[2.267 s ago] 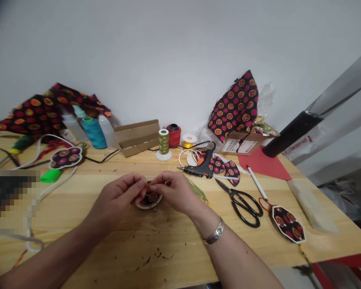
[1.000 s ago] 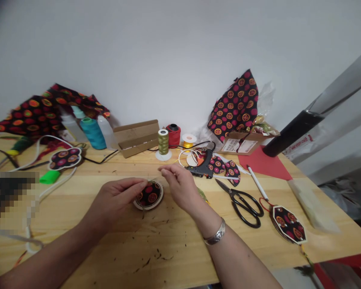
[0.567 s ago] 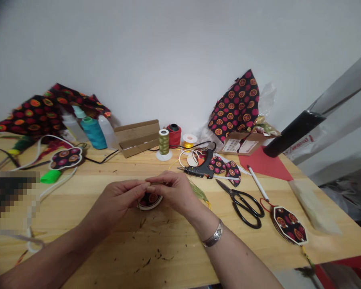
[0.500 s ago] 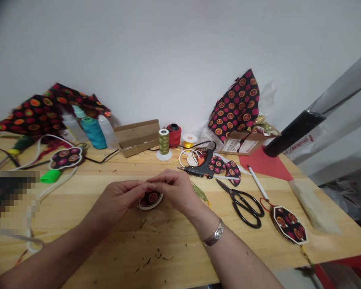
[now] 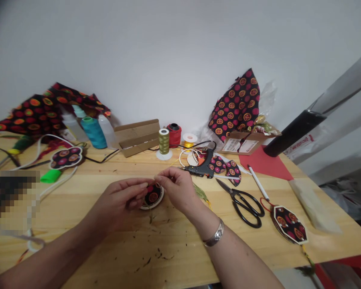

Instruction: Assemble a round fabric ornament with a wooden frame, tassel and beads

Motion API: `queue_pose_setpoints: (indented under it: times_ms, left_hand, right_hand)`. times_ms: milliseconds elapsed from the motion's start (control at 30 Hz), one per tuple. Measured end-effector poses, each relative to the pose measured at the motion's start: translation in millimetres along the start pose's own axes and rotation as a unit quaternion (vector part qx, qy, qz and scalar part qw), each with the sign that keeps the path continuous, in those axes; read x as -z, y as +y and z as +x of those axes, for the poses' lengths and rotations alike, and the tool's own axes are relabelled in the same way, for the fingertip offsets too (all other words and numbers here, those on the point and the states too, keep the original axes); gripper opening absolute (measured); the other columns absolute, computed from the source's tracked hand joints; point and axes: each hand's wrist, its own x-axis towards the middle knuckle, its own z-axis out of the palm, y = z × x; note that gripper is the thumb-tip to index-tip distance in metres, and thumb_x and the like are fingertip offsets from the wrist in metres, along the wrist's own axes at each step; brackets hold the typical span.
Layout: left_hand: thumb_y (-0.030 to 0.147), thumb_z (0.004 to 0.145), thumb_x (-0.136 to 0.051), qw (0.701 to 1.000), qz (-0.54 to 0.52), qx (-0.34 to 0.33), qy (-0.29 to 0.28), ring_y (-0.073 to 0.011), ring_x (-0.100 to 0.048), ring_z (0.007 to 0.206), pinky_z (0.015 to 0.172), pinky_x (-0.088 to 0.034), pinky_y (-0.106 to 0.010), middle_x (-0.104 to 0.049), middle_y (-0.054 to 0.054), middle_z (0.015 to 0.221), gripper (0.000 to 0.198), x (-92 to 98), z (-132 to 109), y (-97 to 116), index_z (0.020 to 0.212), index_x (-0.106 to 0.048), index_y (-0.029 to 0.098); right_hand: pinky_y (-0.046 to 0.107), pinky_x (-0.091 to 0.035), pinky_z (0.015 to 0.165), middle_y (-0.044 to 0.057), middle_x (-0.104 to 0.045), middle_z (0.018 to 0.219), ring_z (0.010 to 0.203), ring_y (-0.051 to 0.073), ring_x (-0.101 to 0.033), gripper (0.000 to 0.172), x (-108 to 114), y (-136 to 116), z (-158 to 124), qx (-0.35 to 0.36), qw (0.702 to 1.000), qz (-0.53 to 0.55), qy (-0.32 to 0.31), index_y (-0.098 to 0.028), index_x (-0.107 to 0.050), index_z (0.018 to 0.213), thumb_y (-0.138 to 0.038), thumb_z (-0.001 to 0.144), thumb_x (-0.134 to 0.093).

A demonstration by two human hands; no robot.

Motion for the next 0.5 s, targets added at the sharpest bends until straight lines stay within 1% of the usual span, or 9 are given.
queue_pose_setpoints:
  times_ms: [133,233,333,500]
  left_hand:
    - [0.026,0.070,-0.069,1.000,-0.028,-0.001,-0.010,-0.0055,-0.039,0.046,0.044,-0.026,-0.019,-0.053,0.003,0.053,0.019,-1.0,-0.7,0.3,0.078,-0.076,0.011]
    - [0.026,0.070,-0.068,0.999,-0.030,0.005,-0.011,-0.0057,-0.039,0.046,0.044,-0.026,-0.018,-0.054,0.002,0.053,0.018,-0.4,0.5,0.5,0.076,-0.075,0.010]
    - [0.027,0.071,-0.070,1.000,0.004,0.000,-0.022,-0.0053,-0.037,0.046,0.044,-0.026,-0.018,-0.054,0.002,0.053,0.017,0.8,1.5,0.1,0.075,-0.075,0.011]
    - [0.035,0.073,-0.072,0.997,0.068,-0.023,-0.029,-0.0055,-0.034,0.046,0.044,-0.025,-0.018,-0.048,0.005,0.049,0.021,3.2,1.1,-1.6,0.077,-0.077,0.015]
  right_hand:
    - [0.024,-0.038,0.054,-0.002,-0.056,0.059,0.057,0.011,-0.045,0.015,0.2,0.9,0.2,-0.001,1.000,-0.007,0.006,-0.018,-0.061,0.061,-0.031,0.067,-0.068]
    - [0.024,-0.037,0.053,-0.002,-0.055,0.058,0.056,0.011,-0.044,0.016,-0.1,1.6,0.7,0.001,1.000,-0.012,0.009,-0.018,-0.061,0.062,-0.032,0.067,-0.068]
    - [0.024,-0.038,0.053,-0.002,-0.056,0.058,0.056,0.011,-0.045,0.016,-0.4,1.2,0.5,0.002,1.000,-0.015,0.004,-0.018,-0.061,0.062,-0.032,0.067,-0.068]
    - [0.025,-0.042,0.057,-0.001,-0.059,0.060,0.058,0.012,-0.049,0.013,-0.9,-0.6,-0.4,0.009,1.000,-0.023,-0.007,-0.018,-0.061,0.062,-0.029,0.068,-0.066]
